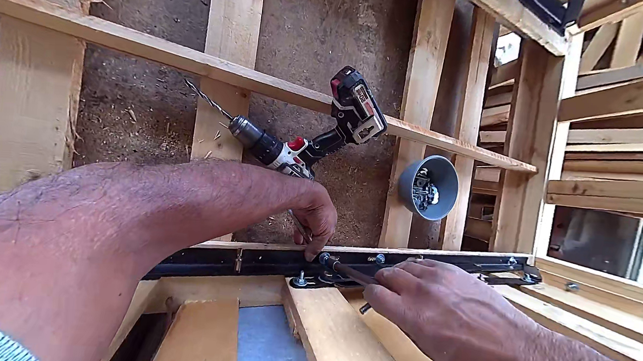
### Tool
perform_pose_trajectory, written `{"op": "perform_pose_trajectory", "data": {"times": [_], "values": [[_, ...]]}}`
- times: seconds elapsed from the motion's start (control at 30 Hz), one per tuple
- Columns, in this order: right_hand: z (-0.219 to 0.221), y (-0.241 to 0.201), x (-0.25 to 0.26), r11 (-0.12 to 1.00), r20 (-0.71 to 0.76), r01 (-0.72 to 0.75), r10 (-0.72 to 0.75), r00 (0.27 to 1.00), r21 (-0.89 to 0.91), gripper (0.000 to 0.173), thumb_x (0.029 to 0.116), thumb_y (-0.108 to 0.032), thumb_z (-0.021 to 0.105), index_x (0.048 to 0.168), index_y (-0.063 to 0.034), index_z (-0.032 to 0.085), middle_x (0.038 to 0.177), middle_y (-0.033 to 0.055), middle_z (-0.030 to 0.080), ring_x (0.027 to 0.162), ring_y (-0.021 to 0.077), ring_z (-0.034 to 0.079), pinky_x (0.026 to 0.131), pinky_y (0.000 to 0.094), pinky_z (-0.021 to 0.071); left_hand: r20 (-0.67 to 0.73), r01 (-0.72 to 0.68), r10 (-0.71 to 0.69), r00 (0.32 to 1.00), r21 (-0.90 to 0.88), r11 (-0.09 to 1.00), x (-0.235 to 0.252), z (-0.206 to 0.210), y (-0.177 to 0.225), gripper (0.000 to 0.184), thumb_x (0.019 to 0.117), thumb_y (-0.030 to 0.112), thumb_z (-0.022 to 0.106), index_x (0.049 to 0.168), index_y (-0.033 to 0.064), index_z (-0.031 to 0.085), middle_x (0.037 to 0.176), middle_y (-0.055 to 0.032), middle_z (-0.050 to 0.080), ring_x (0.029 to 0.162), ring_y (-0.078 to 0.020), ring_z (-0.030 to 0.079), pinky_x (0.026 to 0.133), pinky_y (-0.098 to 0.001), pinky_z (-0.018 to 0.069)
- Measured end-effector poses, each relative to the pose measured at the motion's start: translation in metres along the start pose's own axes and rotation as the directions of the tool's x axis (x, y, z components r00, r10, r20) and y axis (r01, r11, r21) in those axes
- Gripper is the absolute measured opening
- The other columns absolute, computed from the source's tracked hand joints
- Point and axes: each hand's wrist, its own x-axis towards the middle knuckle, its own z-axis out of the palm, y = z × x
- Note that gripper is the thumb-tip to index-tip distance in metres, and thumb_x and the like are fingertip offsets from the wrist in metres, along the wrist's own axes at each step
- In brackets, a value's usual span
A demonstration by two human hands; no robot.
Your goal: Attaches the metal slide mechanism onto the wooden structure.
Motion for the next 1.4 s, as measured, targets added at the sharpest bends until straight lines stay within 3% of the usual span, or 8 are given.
{"op": "perform_pose_trajectory", "data": {"times": [0.33,0.53,0.6,0.7,0.83,0.9,1.07,1.4], "values": [[-0.007,-0.015,0.02,0.94,-0.003,0.178,-0.187,0.982,-0.292,0.03,0.1026,0.001,0.037,0.087,-0.0035,0.062,0.093,0.0147,0.07,0.101,0.0348,0.071,0.096,0.0509,0.0559,-0.05,-0.03,0.031,0.998,0.027,0.999,0.006,0.005,-0.005,0.026,0.0917,0.026,0.078,0.089,0.0017,0.071,0.078,-0.0036,0.071,0.06,-0.0122,0.065,0.058,-0.0278,0.0545],[-0.026,-0.029,0.037,0.962,0.326,-0.255,0.21,0.922,0.099,0.011,0.1008,-0.01,0.051,0.101,-0.0072,0.062,0.079,0.0097,0.064,0.073,0.0288,0.07,0.058,0.043,0.0562,-0.037,-0.047,0.049,0.998,0.034,0.998,0.013,0.005,-0.01,0.026,0.0914,0.028,0.078,0.091,0.0035,0.07,0.08,-0.0026,0.07,0.06,-0.0119,0.065,0.057,-0.0287,0.0547],[-0.036,-0.024,0.048,0.462,0.647,-0.777,0.443,0.62,0.428,0.019,0.1085,-0.022,0.048,0.122,-0.0102,0.055,0.091,0.0043,0.067,0.08,0.018,0.069,0.069,0.0345,0.0568,-0.03,-0.035,0.037,0.999,0.076,0.996,0.013,0.005,-0.008,0.027,0.0915,0.029,0.078,0.091,0.0037,0.07,0.08,-0.0022,0.07,0.061,-0.0115,0.064,0.057,-0.0282,0.0544],[-0.027,-0.016,0.043,-0.294,0.806,-0.783,0.438,0.399,0.548,0.029,0.1082,-0.023,0.054,0.133,-0.0148,0.043,0.094,0.0095,0.074,0.075,0.0215,0.077,0.066,0.035,0.066,-0.049,-0.042,0.047,0.998,0.107,0.993,0.015,0.007,-0.009,0.03,0.0896,0.032,0.08,0.088,0.0036,0.071,0.077,-0.0016,0.069,0.059,-0.0105,0.063,0.055,-0.0272,0.0536],[-0.035,-0.033,0.029,0.614,0.435,-0.699,0.551,0.712,0.366,0.078,0.0972,-0.041,0.068,0.158,-0.0085,0.031,0.099,0.007,0.07,0.085,0.0232,0.072,0.073,0.042,0.0589,-0.041,-0.037,0.041,0.998,0.101,0.994,0.013,0.006,-0.009,0.03,0.0904,0.033,0.079,0.091,0.0041,0.071,0.079,-0.0024,0.07,0.061,-0.0123,0.065,0.058,-0.0296,0.0547],[-0.023,-0.035,0.014,0.949,0.016,-0.316,0.316,0.949,0.003,0.061,0.0973,-0.046,0.062,0.135,0.002,0.055,0.094,0.0125,0.07,0.077,0.0299,0.072,0.06,0.0417,0.0588,-0.056,-0.043,0.048,0.997,0.091,0.995,0.014,0.007,-0.009,0.03,0.0898,0.032,0.08,0.088,0.0038,0.071,0.076,-0.0022,0.07,0.058,-0.0112,0.065,0.056,-0.0273,0.0552],[-0.022,-0.03,0.01,0.901,-0.035,0.02,-0.039,0.999,-0.432,0.024,0.1038,0.003,0.036,0.108,0.0036,0.06,0.108,0.0215,0.066,0.097,0.0351,0.069,0.079,0.0437,0.0567,-0.053,-0.047,0.053,0.997,0.103,0.994,0.014,0.006,-0.009,0.029,0.0892,0.032,0.081,0.086,0.0041,0.071,0.075,-0.0011,0.07,0.057,-0.01,0.064,0.056,-0.026,0.0545],[-0.003,-0.019,0.005,0.825,0.019,0.147,-0.163,0.986,-0.545,0.027,0.0998,0.008,0.035,0.088,0.0021,0.058,0.074,0.0143,0.061,0.068,0.0306,0.064,0.055,0.0386,0.0482,-0.048,-0.035,0.041,0.998,0.127,0.991,0.008,0.005,-0.005,0.031,0.0918,0.033,0.078,0.091,0.003,0.072,0.081,-0.0033,0.072,0.061,-0.012,0.067,0.059,-0.0274,0.056]]}}
